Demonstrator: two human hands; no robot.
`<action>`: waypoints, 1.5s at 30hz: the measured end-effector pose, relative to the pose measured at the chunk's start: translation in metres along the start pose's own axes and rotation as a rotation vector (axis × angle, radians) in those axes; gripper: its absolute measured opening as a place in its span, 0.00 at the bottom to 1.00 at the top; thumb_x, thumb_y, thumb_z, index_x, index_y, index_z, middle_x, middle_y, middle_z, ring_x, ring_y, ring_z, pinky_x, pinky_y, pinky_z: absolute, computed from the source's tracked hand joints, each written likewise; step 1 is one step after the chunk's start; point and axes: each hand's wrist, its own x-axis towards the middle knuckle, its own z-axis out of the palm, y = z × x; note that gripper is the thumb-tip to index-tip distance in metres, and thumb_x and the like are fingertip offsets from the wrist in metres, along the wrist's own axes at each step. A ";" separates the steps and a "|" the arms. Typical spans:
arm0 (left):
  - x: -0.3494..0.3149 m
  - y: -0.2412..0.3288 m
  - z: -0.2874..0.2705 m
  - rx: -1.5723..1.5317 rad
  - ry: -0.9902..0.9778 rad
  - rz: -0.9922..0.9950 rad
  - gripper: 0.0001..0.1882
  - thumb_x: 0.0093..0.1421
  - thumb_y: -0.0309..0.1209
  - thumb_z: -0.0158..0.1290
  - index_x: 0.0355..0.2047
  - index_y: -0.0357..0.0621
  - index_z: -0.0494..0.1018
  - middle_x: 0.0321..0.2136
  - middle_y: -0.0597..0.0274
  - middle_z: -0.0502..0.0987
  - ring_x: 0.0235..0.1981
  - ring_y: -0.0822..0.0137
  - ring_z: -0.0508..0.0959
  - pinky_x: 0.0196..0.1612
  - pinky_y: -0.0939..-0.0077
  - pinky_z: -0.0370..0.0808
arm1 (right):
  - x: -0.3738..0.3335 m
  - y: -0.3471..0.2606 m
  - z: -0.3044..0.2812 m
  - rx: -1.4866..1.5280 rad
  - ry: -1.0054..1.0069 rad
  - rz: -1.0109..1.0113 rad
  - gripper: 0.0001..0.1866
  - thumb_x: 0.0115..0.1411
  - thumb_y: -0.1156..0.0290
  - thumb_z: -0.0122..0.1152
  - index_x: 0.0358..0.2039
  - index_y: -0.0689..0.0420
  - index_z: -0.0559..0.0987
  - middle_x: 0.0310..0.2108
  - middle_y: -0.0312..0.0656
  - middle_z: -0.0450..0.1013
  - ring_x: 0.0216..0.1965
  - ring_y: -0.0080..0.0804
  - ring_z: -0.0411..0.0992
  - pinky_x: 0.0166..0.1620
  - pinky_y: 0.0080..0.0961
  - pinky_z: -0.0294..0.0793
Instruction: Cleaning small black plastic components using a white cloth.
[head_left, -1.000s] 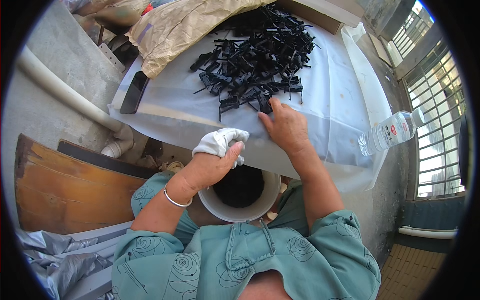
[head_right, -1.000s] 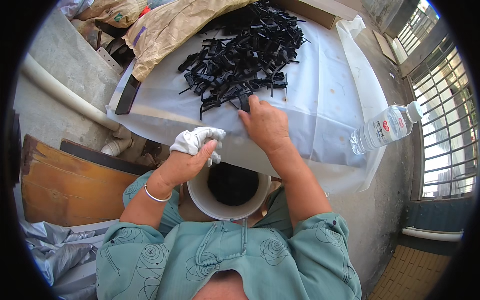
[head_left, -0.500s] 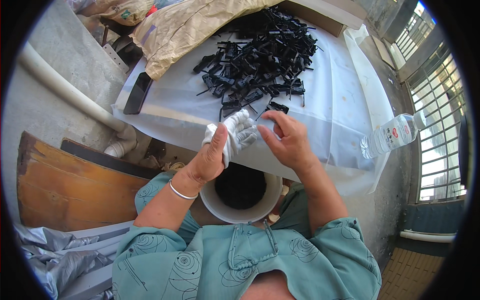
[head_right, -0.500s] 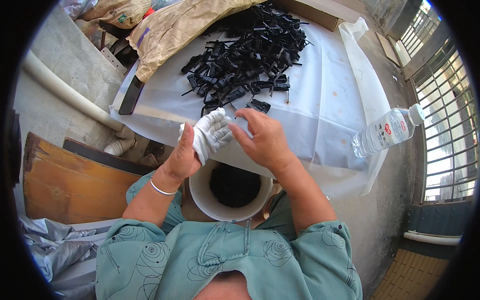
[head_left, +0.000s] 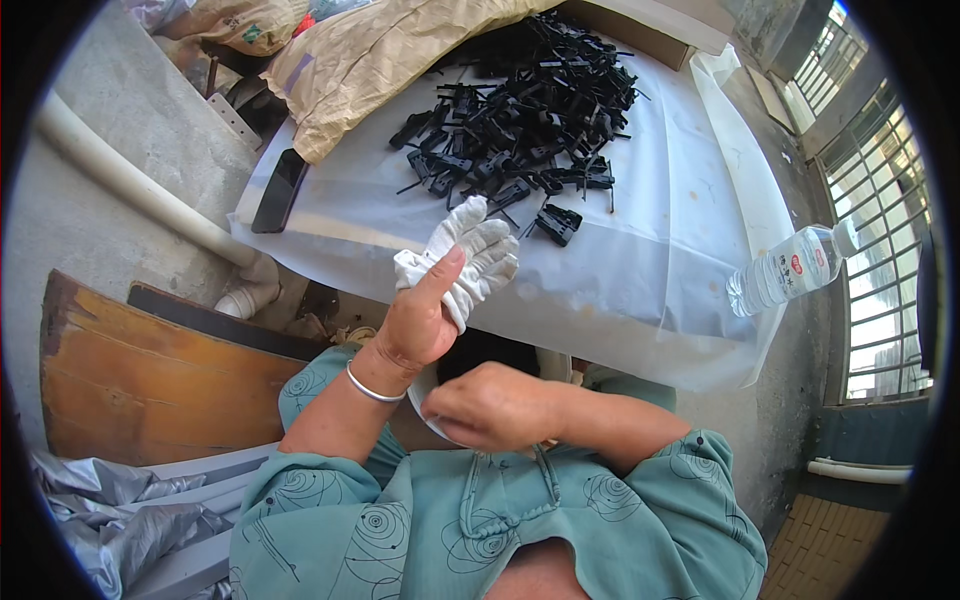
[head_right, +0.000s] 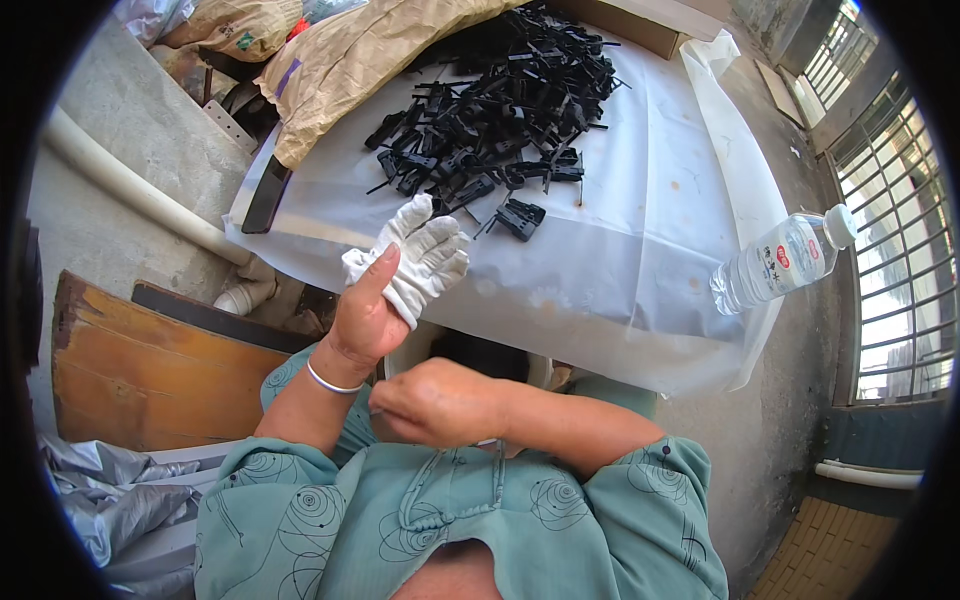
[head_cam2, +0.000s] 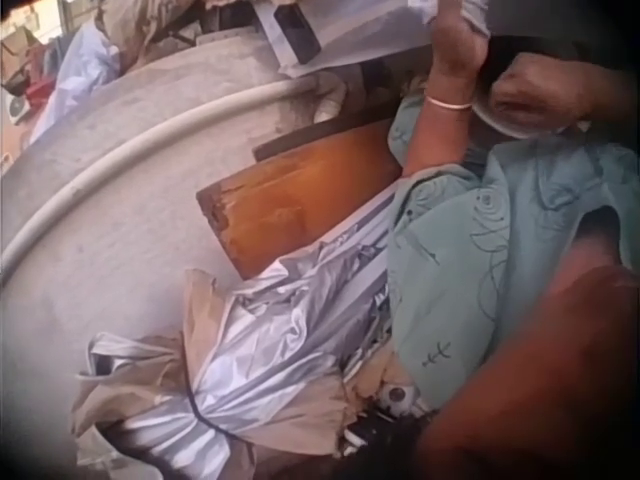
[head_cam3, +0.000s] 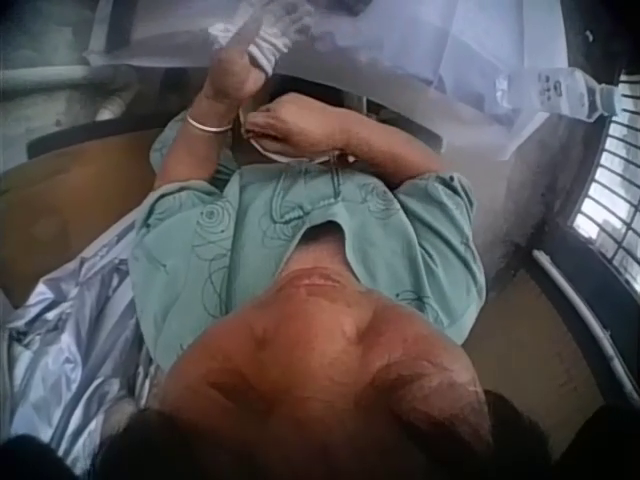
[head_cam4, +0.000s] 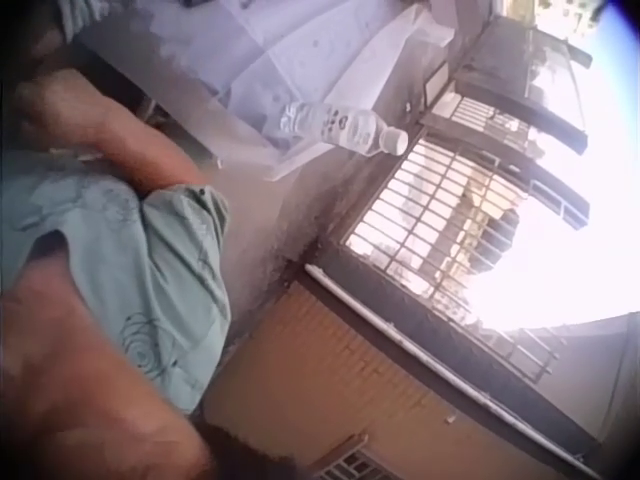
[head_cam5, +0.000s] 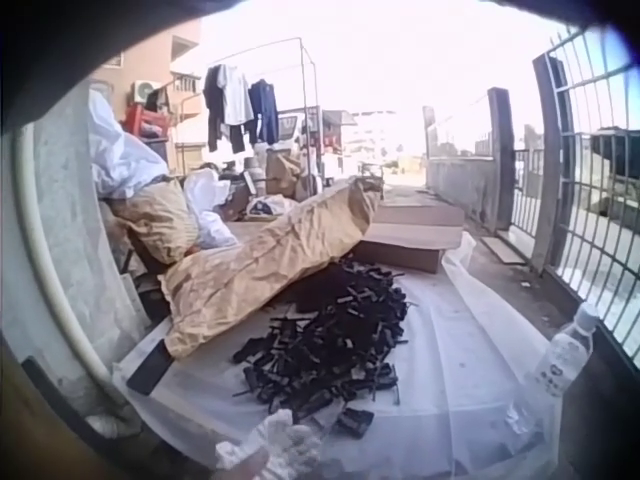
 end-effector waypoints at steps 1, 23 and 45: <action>-0.006 0.012 -0.001 0.244 -0.022 0.061 0.28 0.63 0.47 0.38 0.56 0.39 0.55 0.48 0.55 0.66 0.48 0.65 0.68 0.50 0.70 0.65 | 0.001 -0.001 -0.017 0.007 0.171 0.076 0.05 0.51 0.79 0.53 0.31 0.61 0.72 0.19 0.42 0.67 0.19 0.29 0.67 0.23 0.24 0.65; 0.066 0.174 -0.195 1.974 0.924 -0.215 0.25 0.47 0.46 0.56 0.37 0.37 0.71 0.34 0.47 0.75 0.36 0.52 0.75 0.42 0.66 0.69 | -0.032 0.055 -0.091 -0.920 0.544 0.804 0.15 0.51 0.68 0.59 0.38 0.58 0.70 0.30 0.46 0.74 0.29 0.45 0.73 0.31 0.34 0.71; -0.005 -0.003 -0.024 0.034 0.144 -0.435 0.12 0.62 0.34 0.45 0.40 0.42 0.71 0.30 0.63 0.76 0.22 0.78 0.73 0.19 0.86 0.68 | -0.031 0.027 -0.083 -0.508 0.539 0.352 0.13 0.47 0.78 0.60 0.36 0.57 0.74 0.18 0.38 0.66 0.17 0.35 0.65 0.21 0.28 0.64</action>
